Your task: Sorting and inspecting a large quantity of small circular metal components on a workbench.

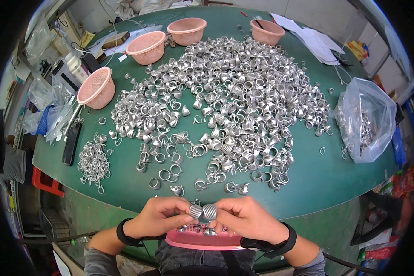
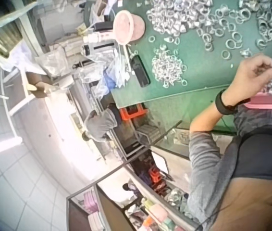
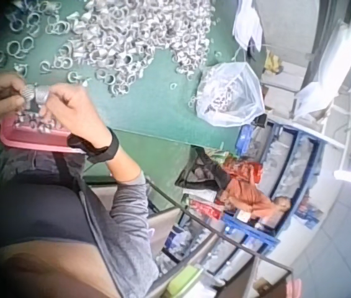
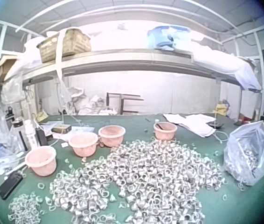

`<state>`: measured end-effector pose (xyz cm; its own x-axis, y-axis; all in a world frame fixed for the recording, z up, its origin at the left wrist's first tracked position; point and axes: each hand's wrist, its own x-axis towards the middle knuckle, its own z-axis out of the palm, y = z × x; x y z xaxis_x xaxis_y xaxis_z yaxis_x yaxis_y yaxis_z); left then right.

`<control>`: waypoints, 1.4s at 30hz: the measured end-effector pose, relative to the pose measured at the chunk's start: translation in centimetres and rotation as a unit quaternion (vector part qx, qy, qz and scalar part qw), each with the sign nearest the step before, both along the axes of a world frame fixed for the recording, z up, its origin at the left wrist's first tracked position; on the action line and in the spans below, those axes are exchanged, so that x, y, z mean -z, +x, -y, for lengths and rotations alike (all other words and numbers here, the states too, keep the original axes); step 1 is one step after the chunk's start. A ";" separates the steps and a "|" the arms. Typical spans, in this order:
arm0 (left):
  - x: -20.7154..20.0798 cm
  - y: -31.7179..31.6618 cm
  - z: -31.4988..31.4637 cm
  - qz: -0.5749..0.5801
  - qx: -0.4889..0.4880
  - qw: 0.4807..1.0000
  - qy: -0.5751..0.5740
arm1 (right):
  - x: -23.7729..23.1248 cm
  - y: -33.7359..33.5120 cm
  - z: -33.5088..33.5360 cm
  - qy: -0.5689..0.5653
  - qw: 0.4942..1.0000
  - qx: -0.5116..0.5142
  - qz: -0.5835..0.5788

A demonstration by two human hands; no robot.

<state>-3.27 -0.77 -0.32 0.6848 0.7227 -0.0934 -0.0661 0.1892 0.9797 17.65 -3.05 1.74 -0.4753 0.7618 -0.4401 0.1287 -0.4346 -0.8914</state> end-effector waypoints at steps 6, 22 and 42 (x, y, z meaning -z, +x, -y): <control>-0.1 -1.6 0.1 -0.015 0.070 0.987 0.146 | -1.0 0.4 0.9 -0.042 0.998 -0.046 0.004; 2.8 -0.9 0.3 -0.362 0.059 0.741 0.562 | 2.5 -6.2 -9.2 0.546 0.727 -0.134 0.394; 0.7 -4.3 -9.5 -0.283 -0.016 0.855 0.434 | 0.0 4.1 2.3 0.231 0.954 0.130 0.136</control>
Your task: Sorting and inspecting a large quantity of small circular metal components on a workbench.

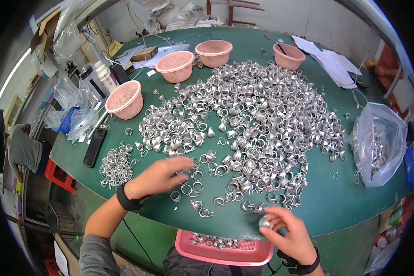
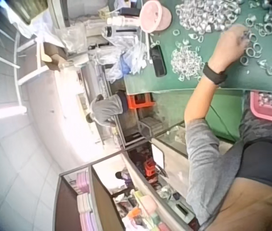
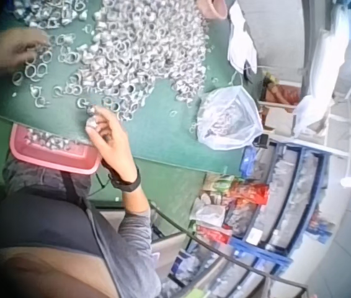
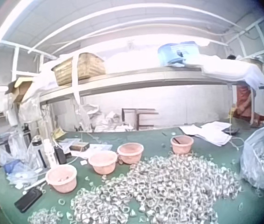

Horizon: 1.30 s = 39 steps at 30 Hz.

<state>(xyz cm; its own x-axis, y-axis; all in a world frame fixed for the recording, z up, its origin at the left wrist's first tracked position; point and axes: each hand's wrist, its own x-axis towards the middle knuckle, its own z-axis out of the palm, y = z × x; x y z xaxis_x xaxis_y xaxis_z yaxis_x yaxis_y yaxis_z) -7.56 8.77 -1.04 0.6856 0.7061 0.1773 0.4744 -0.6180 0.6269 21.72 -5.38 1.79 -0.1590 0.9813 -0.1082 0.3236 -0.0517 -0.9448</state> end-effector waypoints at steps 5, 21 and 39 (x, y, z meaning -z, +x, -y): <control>0.1 -1.1 -2.9 -0.109 -0.135 0.980 0.095 | 1.2 0.5 1.0 -0.103 0.972 0.079 -0.197; -2.8 4.7 6.6 0.201 -0.038 0.814 -0.543 | -0.1 -4.7 0.0 0.104 0.992 0.015 -0.065; -1.4 3.5 9.2 -0.034 0.194 0.961 -0.194 | 1.5 -2.9 1.3 -0.016 0.976 -0.211 0.047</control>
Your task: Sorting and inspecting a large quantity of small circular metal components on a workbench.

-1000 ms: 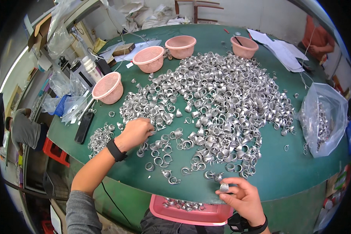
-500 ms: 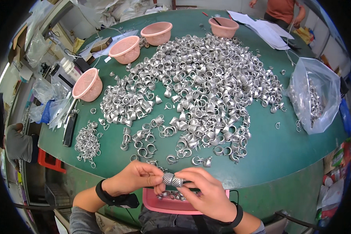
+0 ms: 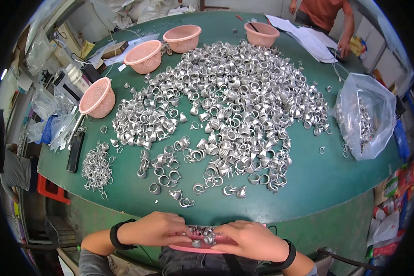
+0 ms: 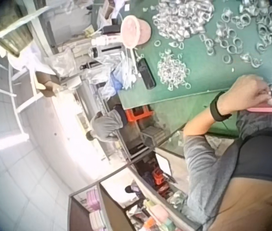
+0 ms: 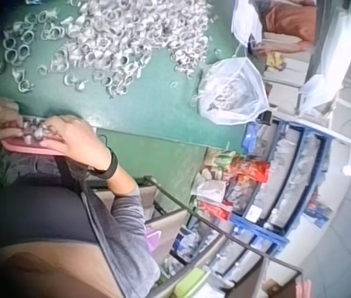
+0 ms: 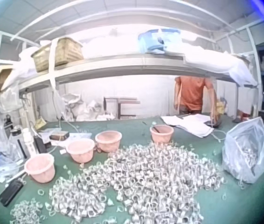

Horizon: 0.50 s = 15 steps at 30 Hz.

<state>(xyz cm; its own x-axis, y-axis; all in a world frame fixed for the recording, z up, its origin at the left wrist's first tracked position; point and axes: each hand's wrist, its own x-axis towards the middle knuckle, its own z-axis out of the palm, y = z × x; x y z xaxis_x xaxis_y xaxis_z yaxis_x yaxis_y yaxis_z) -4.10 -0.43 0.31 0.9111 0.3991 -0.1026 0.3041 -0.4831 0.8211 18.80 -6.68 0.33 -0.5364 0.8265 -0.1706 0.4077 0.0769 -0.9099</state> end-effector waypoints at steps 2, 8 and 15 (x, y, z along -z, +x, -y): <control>0.4 0.2 -0.4 0.008 -0.024 0.998 0.059 | 0.1 0.6 -0.4 0.118 0.986 0.011 0.120; -0.1 3.4 -5.0 0.005 -0.063 0.965 0.256 | -3.4 0.2 -5.8 0.146 0.972 0.114 0.142; 2.7 2.5 -7.3 -0.102 -0.049 0.915 0.388 | 0.2 -1.1 -7.3 0.288 0.920 0.058 0.260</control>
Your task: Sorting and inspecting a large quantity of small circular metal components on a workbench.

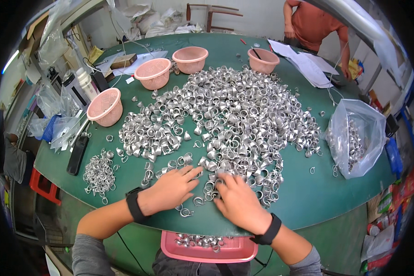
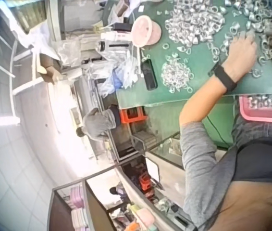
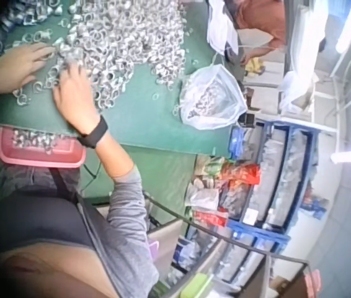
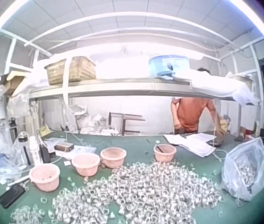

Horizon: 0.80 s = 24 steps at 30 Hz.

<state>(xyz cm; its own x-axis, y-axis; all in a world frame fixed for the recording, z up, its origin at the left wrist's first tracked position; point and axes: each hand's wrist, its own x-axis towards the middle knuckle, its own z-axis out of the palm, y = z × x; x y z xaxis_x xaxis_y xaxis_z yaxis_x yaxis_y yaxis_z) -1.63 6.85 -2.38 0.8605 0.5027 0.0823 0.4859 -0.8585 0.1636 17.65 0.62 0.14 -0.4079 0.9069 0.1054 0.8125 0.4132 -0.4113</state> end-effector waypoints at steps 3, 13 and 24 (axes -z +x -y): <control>-0.8 -1.9 0.9 0.003 0.012 1.000 0.007 | -1.0 0.1 -0.6 -0.036 0.999 -0.009 -0.007; -1.5 0.8 -2.3 0.072 -0.042 0.996 -0.027 | 1.1 -1.0 -5.8 0.127 0.985 0.023 0.113; -0.5 3.6 -4.2 0.052 -0.006 0.998 0.034 | -2.2 1.6 -1.9 -0.239 0.875 0.172 -0.384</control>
<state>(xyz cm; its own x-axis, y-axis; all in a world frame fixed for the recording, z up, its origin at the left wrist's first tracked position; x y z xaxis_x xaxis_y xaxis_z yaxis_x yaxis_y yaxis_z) 2.00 11.08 -1.87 0.8391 0.5036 0.2056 0.4801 -0.8634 0.1554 19.29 2.50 2.33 -0.0772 0.9773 -0.1972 0.2623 -0.1709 -0.9497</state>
